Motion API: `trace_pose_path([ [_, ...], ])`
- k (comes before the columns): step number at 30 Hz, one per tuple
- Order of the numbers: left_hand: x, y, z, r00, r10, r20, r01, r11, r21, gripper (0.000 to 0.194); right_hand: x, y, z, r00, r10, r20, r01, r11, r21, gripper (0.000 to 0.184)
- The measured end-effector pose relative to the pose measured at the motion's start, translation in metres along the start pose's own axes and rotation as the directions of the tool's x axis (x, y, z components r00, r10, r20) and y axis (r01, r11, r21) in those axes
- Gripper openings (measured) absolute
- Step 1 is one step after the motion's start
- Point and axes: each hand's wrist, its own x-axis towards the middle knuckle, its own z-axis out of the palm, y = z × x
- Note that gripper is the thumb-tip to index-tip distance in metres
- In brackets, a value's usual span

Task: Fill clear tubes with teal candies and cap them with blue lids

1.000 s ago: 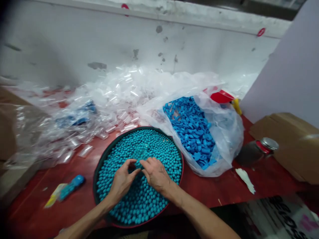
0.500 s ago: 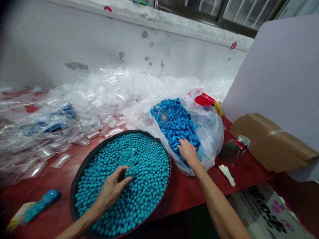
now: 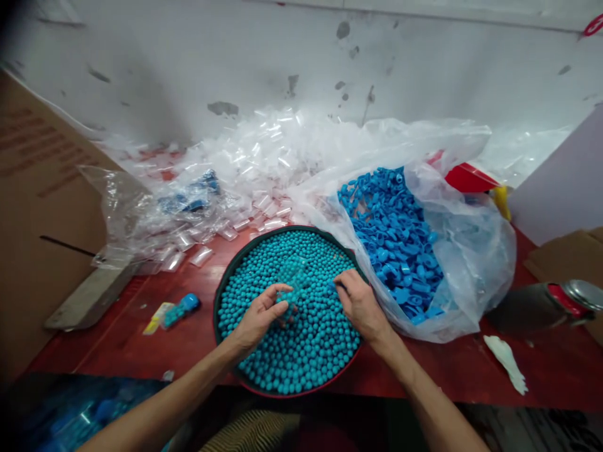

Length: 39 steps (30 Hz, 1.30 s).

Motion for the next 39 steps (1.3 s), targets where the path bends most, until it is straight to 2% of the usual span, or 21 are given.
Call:
trace_pose_path([
  [4,-0.003,-0.003,-0.002,0.996,-0.062,0.061,0.070,0.988,-0.141,0.037,-0.014,0.004,0.021,0.983,0.052,0.175,-0.057,0.998,0.027,0.013],
  [6,-0.003,-0.003,-0.002,0.993,-0.098,0.059,0.106,0.980,-0.168,0.037,-0.017,0.009,0.023,0.968,0.093,0.232,-0.091,0.996,-0.019,0.022],
  [9,-0.002,-0.004,0.000,0.991,-0.117,0.058,0.125,0.978,-0.165,0.037,-0.012,0.010,0.022,0.947,0.180,0.265,-0.146,0.979,-0.142,0.034],
  [13,-0.002,-0.005,0.003,0.992,-0.109,0.067,0.115,0.989,-0.090,0.037,0.003,0.004,0.023,0.898,0.295,0.326,-0.204,0.936,-0.287,0.023],
  [15,-0.003,-0.005,0.003,0.993,-0.097,0.066,0.101,0.993,-0.067,0.036,0.007,-0.004,0.023,0.912,0.309,0.271,-0.229,0.929,-0.291,0.021],
  [18,-0.004,-0.004,0.004,0.995,-0.070,0.068,0.075,0.995,-0.070,0.037,0.006,-0.021,0.023,0.955,0.230,0.186,-0.213,0.971,-0.109,0.023],
  [20,-0.005,-0.003,0.004,0.996,-0.051,0.070,0.057,0.995,-0.082,0.037,0.005,-0.034,0.022,0.947,0.198,0.254,-0.242,0.958,0.155,0.029],
  [21,-0.005,-0.002,0.005,0.996,-0.040,0.074,0.047,0.995,-0.088,0.037,0.005,-0.039,0.021,0.924,0.201,0.325,-0.301,0.907,0.294,0.032],
  [23,-0.006,-0.002,0.005,0.997,-0.008,0.078,0.016,0.995,-0.094,0.038,0.005,-0.047,0.020,0.842,0.212,0.496,-0.474,0.731,0.491,0.040],
  [26,-0.006,-0.004,0.005,0.995,0.056,0.082,-0.051,0.997,-0.059,0.038,0.008,-0.049,0.019,0.691,0.160,0.706,-0.683,0.465,0.563,0.047],
  [28,-0.007,-0.006,0.005,0.991,0.092,0.093,-0.092,0.996,-0.005,0.039,0.010,-0.047,0.020,0.633,0.120,0.765,-0.746,0.356,0.562,0.046],
  [30,-0.008,-0.007,0.006,0.988,0.121,0.096,-0.125,0.991,0.040,0.041,0.011,-0.044,0.021,0.610,0.093,0.787,-0.770,0.302,0.562,0.047],
  [36,-0.014,-0.005,0.007,0.985,0.141,0.095,-0.149,0.985,0.084,0.041,0.010,-0.039,0.025,0.557,0.014,0.830,-0.812,0.219,0.541,0.052],
  [39,-0.016,-0.004,0.008,0.982,0.143,0.121,-0.155,0.983,0.100,0.032,0.009,-0.034,0.026,0.501,-0.082,0.861,-0.840,0.194,0.507,0.050],
])
